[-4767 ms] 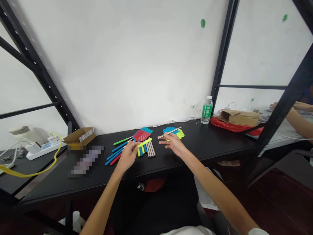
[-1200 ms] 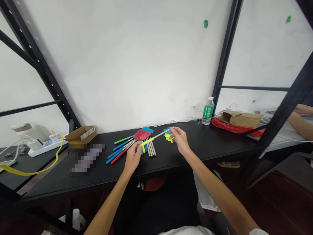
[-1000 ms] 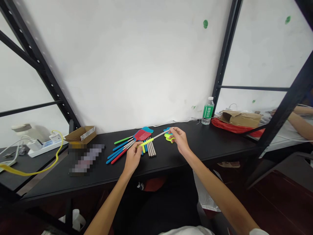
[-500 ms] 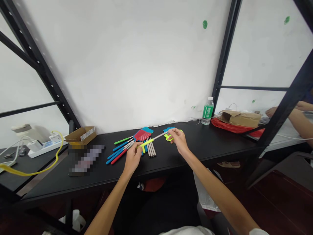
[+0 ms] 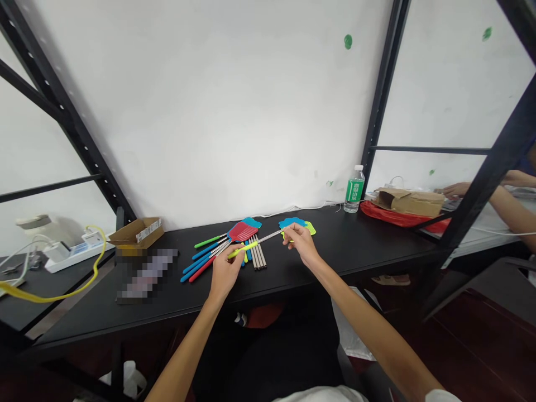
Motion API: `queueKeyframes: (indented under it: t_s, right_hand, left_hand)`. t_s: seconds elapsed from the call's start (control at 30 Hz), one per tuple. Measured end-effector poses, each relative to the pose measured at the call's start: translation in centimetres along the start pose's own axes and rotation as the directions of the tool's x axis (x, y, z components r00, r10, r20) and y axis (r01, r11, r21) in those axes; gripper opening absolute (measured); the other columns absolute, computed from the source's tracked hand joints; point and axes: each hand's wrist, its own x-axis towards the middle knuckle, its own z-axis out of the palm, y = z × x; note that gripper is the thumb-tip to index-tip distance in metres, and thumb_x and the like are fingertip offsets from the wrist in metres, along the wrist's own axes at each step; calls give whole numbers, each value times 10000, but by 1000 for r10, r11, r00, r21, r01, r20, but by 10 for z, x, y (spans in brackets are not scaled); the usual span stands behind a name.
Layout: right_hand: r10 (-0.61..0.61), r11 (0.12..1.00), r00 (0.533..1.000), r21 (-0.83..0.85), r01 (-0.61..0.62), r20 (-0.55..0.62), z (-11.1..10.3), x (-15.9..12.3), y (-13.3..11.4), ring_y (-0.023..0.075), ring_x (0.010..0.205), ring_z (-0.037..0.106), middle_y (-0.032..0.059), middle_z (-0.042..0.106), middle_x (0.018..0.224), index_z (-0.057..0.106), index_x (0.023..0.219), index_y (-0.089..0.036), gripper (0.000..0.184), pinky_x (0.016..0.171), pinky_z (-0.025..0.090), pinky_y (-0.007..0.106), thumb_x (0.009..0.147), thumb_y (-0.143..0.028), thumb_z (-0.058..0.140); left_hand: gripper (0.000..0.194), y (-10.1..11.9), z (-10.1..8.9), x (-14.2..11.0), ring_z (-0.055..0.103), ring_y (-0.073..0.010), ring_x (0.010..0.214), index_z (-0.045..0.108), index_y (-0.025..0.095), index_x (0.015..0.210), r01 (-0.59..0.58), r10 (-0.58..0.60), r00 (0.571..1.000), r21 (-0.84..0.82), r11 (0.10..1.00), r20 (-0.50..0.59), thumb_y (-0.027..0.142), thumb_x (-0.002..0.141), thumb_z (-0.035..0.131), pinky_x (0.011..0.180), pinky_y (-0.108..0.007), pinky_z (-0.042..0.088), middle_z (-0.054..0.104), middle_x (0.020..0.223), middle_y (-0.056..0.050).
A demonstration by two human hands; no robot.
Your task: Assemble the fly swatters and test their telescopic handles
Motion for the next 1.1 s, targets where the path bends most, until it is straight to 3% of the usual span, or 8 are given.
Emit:
queueKeyframes:
  t_s: [0.23, 0.57, 0.77, 0.83, 0.87, 0.93, 1.0, 1.1]
  right_hand:
    - [2, 1000, 999, -4, -2, 49, 1, -2, 3, 115, 551, 567, -27, 537, 596, 532, 626, -200, 297, 458, 382, 209, 766, -418, 677]
    - [-9, 998, 988, -57, 18, 156, -4, 1, 3, 114, 553, 560, -34, 540, 580, 537, 671, -203, 317, 480, 389, 206, 798, -467, 658]
    - [54, 960, 959, -280, 27, 278, -20, 11, 2, 146, 628, 621, 19, 655, 733, 606, 833, -199, 380, 487, 421, 221, 841, -579, 590]
    - [48, 869, 963, -486, 90, 264, -34, 17, -1, 193, 742, 669, 54, 710, 869, 646, 1016, -209, 411, 558, 483, 263, 854, -580, 577]
    - [4, 772, 977, -621, 134, 215, -42, 19, -3, 217, 820, 682, 67, 724, 942, 649, 1089, -214, 420, 647, 514, 298, 864, -561, 578]
    - [-64, 471, 992, -874, 122, 104, -59, 23, -5, 279, 1034, 654, 107, 710, 1130, 639, 1196, -210, 443, 841, 505, 366, 870, -507, 596]
    - [-34, 228, 998, -972, 60, 53, -73, 25, -5, 329, 1165, 596, 142, 650, 1274, 608, 1279, -188, 489, 914, 473, 398, 874, -461, 595]
    - [106, 75, 992, -996, 58, 66, -84, 26, -2, 350, 1160, 600, 153, 651, 1269, 640, 1241, -178, 477, 893, 475, 411, 869, -471, 588]
  left_hand:
    - [314, -1, -1, 0, 573, -175, 687, 743, 155, 868, -25, 25, 1000, 39, 999, 11, 450, 828, 642, 574, -251, 397, 699, 792, -39]
    - [337, 0, -3, -2, 547, -163, 669, 744, 158, 867, -72, 69, 997, 65, 995, 35, 473, 851, 627, 594, -254, 389, 681, 766, -25]
    - [382, 0, -1, -1, 542, -162, 653, 761, 140, 923, -38, 37, 999, 76, 996, 13, 487, 852, 619, 595, -250, 385, 669, 727, -24]
    - [390, -2, -1, 0, 559, -172, 676, 768, 136, 942, -29, 30, 1000, 62, 998, -6, 484, 851, 619, 610, -250, 398, 680, 739, -29]
    - [392, -3, -1, 0, 571, -179, 692, 771, 134, 947, -25, 26, 1000, 53, 998, -17, 482, 851, 618, 617, -251, 404, 684, 744, -31]
    - [396, -5, -1, 1, 588, -191, 716, 774, 133, 956, -20, 21, 999, 38, 999, -37, 480, 851, 616, 622, -252, 411, 684, 737, -33]
    - [398, -6, -1, 1, 595, -196, 721, 776, 134, 963, -19, 21, 999, 31, 999, -40, 480, 851, 616, 617, -253, 412, 684, 728, -34]
    - [384, -6, -1, 1, 598, -194, 718, 780, 138, 945, -23, 24, 999, 33, 999, -34, 476, 842, 627, 619, -254, 416, 699, 752, -39]
